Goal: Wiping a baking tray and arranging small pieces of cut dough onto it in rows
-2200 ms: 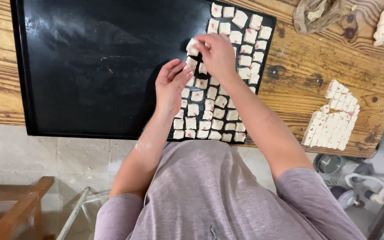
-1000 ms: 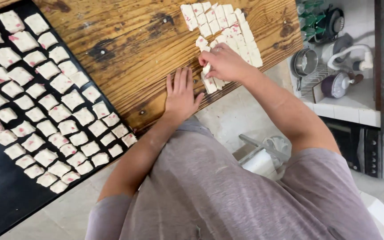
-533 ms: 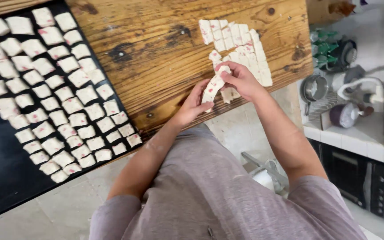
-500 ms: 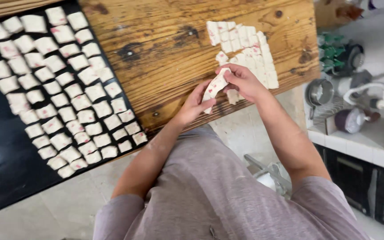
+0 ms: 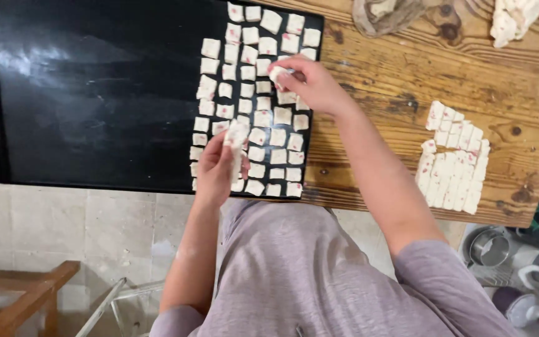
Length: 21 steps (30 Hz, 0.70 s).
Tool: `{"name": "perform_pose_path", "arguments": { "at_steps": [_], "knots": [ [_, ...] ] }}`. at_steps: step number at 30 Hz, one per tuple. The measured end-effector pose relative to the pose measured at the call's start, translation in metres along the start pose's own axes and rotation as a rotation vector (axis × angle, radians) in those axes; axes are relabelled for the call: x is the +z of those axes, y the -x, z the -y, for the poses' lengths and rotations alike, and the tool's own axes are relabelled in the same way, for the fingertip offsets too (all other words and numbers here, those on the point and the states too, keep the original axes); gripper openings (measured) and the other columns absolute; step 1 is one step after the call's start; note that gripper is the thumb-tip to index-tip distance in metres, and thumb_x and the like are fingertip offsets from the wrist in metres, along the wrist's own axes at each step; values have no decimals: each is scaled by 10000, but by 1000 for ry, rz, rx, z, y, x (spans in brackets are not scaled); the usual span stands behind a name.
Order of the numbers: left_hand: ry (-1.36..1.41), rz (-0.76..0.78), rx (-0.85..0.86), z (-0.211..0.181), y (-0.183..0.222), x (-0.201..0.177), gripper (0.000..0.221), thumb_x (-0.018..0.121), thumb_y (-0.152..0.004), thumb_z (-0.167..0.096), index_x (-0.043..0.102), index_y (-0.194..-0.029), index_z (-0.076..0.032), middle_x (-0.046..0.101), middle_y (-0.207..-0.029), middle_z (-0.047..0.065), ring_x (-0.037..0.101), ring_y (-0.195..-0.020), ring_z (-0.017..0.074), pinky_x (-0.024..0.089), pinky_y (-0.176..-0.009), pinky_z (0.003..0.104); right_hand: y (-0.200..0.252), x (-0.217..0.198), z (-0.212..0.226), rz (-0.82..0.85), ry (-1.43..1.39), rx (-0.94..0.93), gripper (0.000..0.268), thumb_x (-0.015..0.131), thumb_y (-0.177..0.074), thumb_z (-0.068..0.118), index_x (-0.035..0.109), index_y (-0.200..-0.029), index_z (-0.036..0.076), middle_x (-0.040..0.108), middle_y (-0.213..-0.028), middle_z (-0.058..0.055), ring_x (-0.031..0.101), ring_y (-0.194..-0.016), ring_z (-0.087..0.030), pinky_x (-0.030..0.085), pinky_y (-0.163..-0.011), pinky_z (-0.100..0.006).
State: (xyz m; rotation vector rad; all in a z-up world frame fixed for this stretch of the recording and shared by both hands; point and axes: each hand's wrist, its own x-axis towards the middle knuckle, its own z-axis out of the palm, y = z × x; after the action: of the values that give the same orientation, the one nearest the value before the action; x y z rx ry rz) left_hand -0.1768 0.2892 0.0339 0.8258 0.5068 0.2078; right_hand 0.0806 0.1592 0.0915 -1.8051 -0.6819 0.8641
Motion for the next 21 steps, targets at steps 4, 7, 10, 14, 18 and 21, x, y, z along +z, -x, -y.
{"name": "perform_pose_path", "arguments": {
  "at_steps": [4, 7, 10, 14, 18, 21],
  "knots": [
    [-1, -136, -12, -55, 21, -53, 381, 587, -1032, -128, 522, -1397, -44, 640, -1185, 195, 655, -720, 229, 578, -436, 334, -116, 61, -15, -218, 390, -188, 162, 724, -961, 125, 728, -1122, 143, 737, -1003, 15, 710, -857, -149, 532, -778, -332],
    [-67, -208, -27, -67, 26, -66, 381, 535, -1048, -112, 482, -1415, -27, 629, -1256, 158, 657, -728, 201, 571, -489, 316, -166, 87, -33, -355, 597, -231, 86, 776, -894, 209, 766, -973, 244, 733, -716, 122, 543, -839, -212, 451, -668, -403],
    [-19, -101, 6, -63, 22, -80, 391, 517, -1053, -65, 462, -1437, -7, 605, -1246, 135, 657, -774, 203, 607, -537, 324, -190, 97, -51, -385, 809, -315, 59, 804, -889, 265, 780, -942, 276, 726, -805, 85, 578, -793, -261, 457, -648, -445],
    [-16, -125, -81, -76, 3, -77, 409, 552, -1028, -87, 513, -1419, 25, 670, -1250, 180, 673, -751, 200, 607, -560, 312, -155, 114, 2, -506, 691, -416, 237, 805, -919, 109, 689, -1120, 160, 559, -1049, 6, 576, -973, -257, 520, -722, -393],
    [-32, -128, -104, -77, -26, -79, 354, 650, -976, -75, 588, -1301, 52, 723, -1067, 129, 690, -686, 196, 582, -532, 267, -94, 140, 66, 270, 251, 130, 356, 648, -941, 357, 667, -1251, 184, 712, -1130, 0, 666, -922, -117, 556, -794, -271],
    [-19, -105, -156, -82, -40, -79, 327, 682, -948, -66, 604, -1242, 55, 734, -1039, 144, 691, -667, 199, 577, -505, 268, -98, 129, 60, 199, 153, 194, 164, 803, -899, 205, 772, -1057, 172, 714, -937, 46, 617, -782, -68, 517, -734, -214]
  ]
}}
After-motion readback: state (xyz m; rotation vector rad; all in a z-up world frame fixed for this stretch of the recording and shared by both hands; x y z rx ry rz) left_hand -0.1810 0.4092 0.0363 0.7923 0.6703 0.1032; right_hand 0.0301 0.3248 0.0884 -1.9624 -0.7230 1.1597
